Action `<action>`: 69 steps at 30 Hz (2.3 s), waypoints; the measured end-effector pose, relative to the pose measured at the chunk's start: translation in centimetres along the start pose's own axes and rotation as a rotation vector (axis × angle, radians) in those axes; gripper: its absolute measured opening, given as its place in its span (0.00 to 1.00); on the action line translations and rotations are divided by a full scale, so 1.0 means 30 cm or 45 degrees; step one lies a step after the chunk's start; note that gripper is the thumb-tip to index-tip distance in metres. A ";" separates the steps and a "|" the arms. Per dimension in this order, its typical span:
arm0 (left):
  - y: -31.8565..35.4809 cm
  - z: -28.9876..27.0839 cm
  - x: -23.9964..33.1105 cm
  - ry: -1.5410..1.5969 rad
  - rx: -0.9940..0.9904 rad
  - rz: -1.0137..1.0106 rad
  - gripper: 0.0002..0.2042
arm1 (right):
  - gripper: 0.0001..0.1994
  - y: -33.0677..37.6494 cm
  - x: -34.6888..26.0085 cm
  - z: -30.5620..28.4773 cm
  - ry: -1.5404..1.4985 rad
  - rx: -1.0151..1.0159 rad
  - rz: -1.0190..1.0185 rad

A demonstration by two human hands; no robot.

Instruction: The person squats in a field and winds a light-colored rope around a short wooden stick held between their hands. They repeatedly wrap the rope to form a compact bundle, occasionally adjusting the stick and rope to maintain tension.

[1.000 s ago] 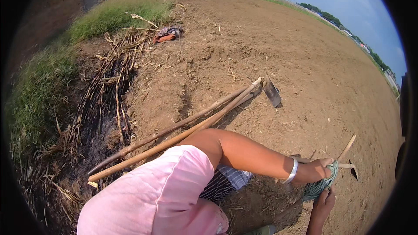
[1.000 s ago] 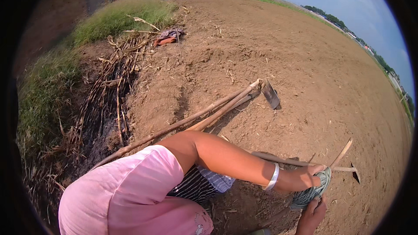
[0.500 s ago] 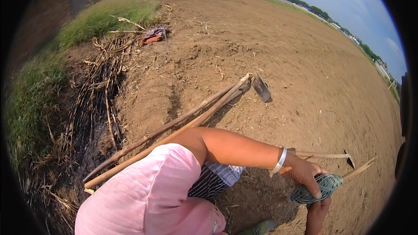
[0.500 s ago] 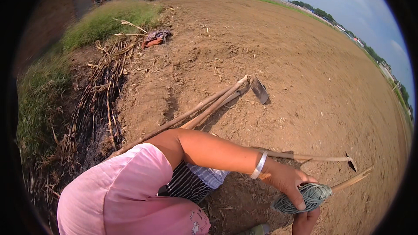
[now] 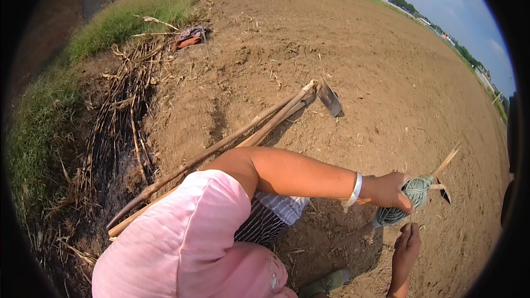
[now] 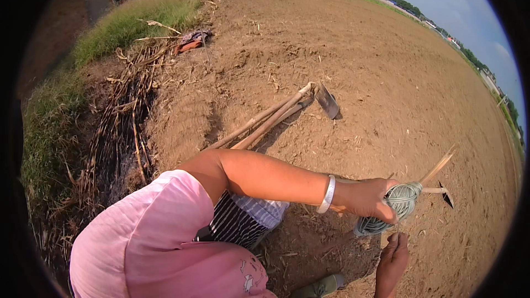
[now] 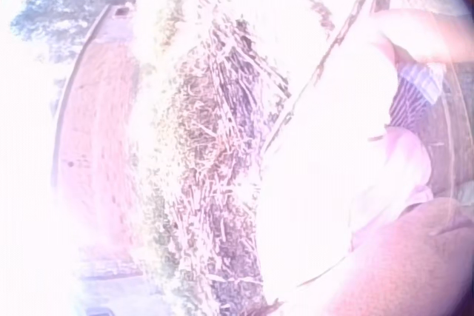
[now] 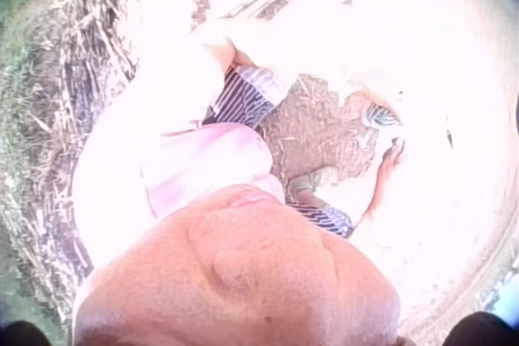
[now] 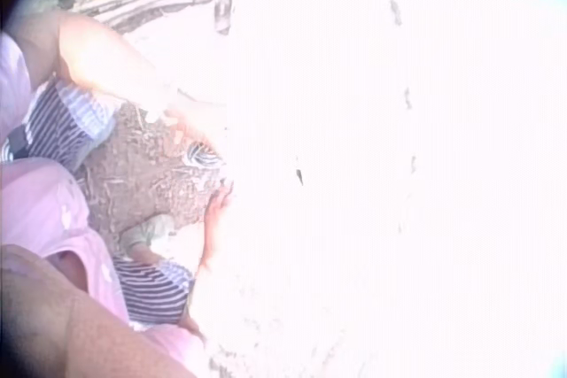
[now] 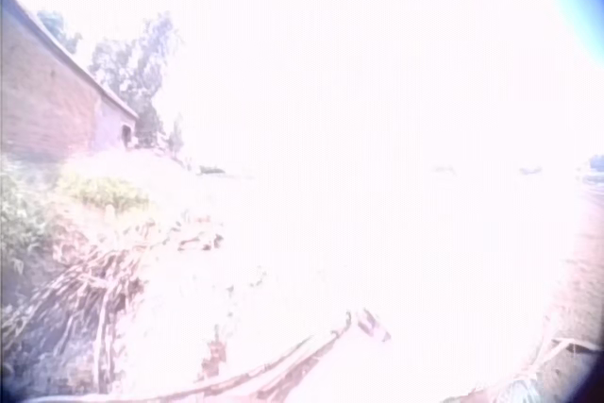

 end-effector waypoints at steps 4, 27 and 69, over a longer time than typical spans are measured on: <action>-0.066 -0.118 0.021 0.009 0.214 0.141 0.42 | 0.16 0.017 -0.020 -0.105 0.190 0.021 0.030; -0.008 -0.216 -0.116 -1.631 -0.252 -0.172 0.34 | 0.11 0.029 -0.008 -0.099 0.792 0.048 -0.133; 0.101 -0.039 -0.066 -1.464 -0.758 0.317 0.35 | 0.15 -0.005 0.015 -0.155 0.660 0.123 -0.049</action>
Point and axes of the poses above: each hand's wrist, its own y-axis away from the middle knuckle, its own z-axis out of the palm, x = y × z, the point moved 2 cm from there along -y, towards the middle knuckle, and after that the axes turned 1 degree about y, right-handed, at the moved point
